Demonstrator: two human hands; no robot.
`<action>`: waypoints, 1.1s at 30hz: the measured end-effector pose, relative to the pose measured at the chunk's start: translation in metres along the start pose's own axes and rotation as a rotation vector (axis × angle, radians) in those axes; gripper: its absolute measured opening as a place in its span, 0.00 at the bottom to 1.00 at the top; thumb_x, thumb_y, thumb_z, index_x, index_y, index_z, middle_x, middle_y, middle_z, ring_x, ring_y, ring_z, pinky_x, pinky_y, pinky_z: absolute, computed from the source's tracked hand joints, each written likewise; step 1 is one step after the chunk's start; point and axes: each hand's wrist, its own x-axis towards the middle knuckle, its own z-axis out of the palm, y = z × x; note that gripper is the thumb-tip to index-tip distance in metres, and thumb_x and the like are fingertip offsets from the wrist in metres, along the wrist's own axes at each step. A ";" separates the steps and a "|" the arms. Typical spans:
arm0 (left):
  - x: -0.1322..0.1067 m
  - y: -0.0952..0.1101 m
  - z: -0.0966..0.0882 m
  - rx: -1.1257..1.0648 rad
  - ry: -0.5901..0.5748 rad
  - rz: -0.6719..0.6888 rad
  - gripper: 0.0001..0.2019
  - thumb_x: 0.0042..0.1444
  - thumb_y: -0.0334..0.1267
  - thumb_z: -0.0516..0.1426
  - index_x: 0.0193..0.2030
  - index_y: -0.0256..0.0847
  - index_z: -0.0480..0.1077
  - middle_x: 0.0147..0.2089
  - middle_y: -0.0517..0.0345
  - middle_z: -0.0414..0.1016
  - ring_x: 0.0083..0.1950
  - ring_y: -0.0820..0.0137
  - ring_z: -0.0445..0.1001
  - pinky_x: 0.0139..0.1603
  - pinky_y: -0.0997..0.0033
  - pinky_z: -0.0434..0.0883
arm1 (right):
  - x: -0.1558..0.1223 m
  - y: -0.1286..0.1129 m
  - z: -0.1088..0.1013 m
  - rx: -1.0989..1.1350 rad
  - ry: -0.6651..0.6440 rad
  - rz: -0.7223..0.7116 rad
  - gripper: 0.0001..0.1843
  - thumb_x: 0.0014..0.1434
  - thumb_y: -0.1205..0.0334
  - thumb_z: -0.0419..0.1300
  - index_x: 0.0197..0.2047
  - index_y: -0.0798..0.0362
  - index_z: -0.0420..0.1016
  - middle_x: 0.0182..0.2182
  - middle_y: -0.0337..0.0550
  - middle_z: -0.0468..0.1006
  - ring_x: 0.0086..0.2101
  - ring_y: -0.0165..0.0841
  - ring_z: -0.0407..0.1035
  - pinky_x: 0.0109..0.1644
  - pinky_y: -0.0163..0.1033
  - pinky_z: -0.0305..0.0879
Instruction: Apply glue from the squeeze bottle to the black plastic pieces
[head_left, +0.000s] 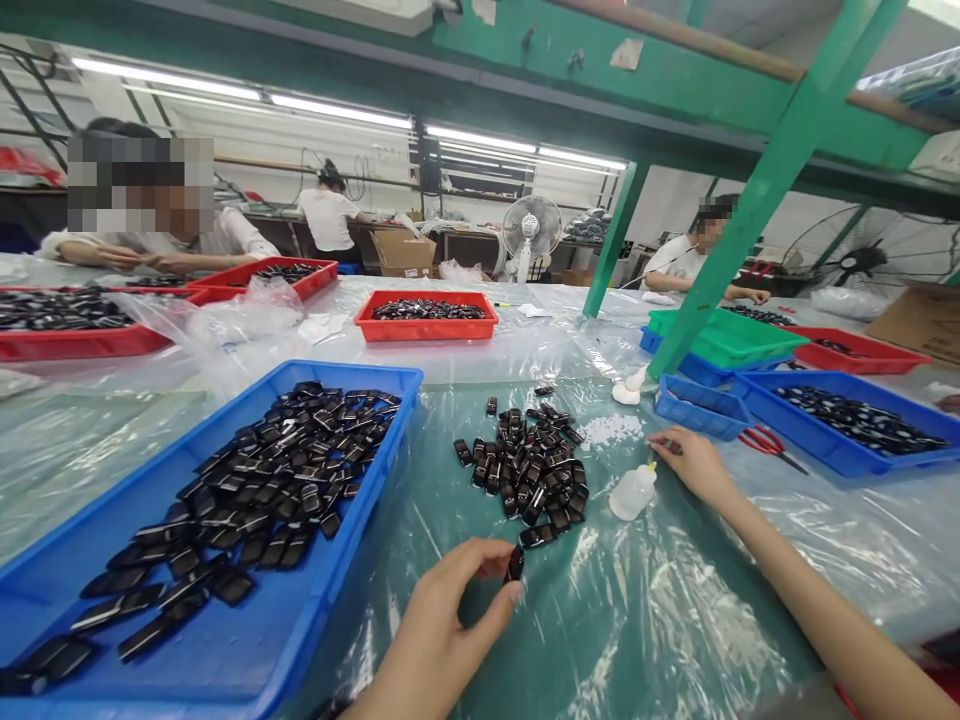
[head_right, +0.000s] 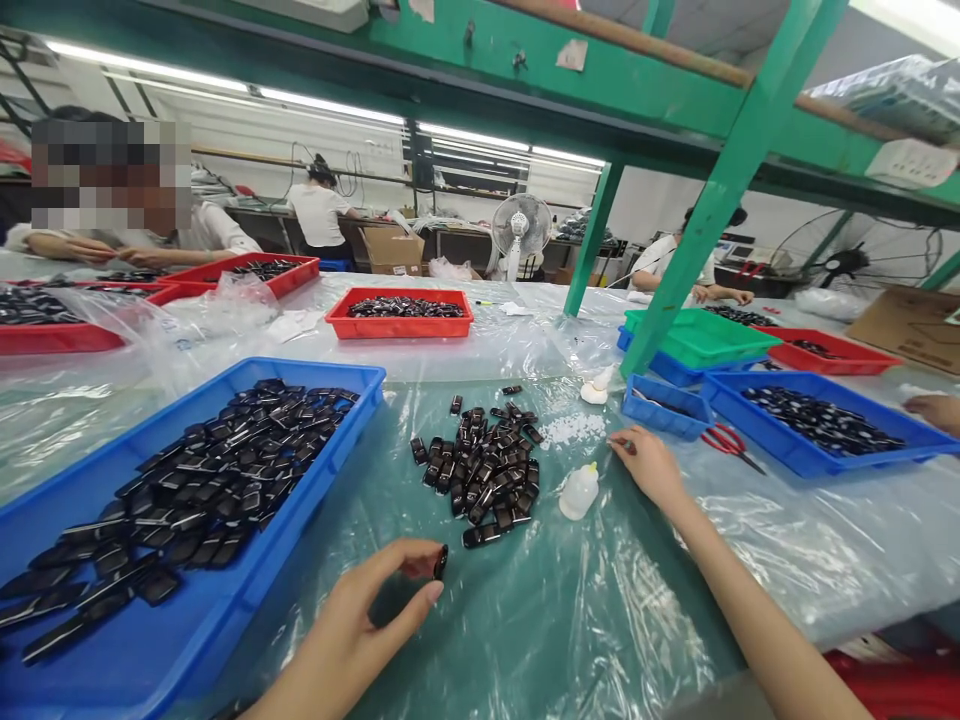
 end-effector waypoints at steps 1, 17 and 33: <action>0.000 0.000 0.000 0.009 -0.003 -0.001 0.06 0.63 0.37 0.57 0.44 0.43 0.73 0.37 0.56 0.80 0.37 0.63 0.79 0.37 0.61 0.79 | 0.001 -0.001 0.002 -0.013 -0.003 -0.005 0.11 0.67 0.55 0.61 0.41 0.55 0.75 0.37 0.41 0.77 0.34 0.31 0.73 0.41 0.42 0.73; -0.009 0.005 0.001 0.074 -0.106 0.105 0.08 0.67 0.34 0.55 0.51 0.43 0.70 0.43 0.53 0.79 0.43 0.62 0.80 0.41 0.60 0.79 | -0.060 -0.063 -0.039 0.485 0.406 0.296 0.10 0.64 0.57 0.64 0.40 0.54 0.71 0.34 0.38 0.73 0.30 0.29 0.69 0.35 0.38 0.70; -0.014 0.018 0.005 0.408 -0.005 0.536 0.14 0.74 0.29 0.45 0.52 0.34 0.70 0.45 0.49 0.79 0.44 0.64 0.78 0.43 0.66 0.77 | -0.187 -0.236 -0.004 1.514 -0.377 0.580 0.17 0.55 0.45 0.70 0.33 0.50 0.75 0.26 0.38 0.72 0.26 0.30 0.70 0.24 0.32 0.69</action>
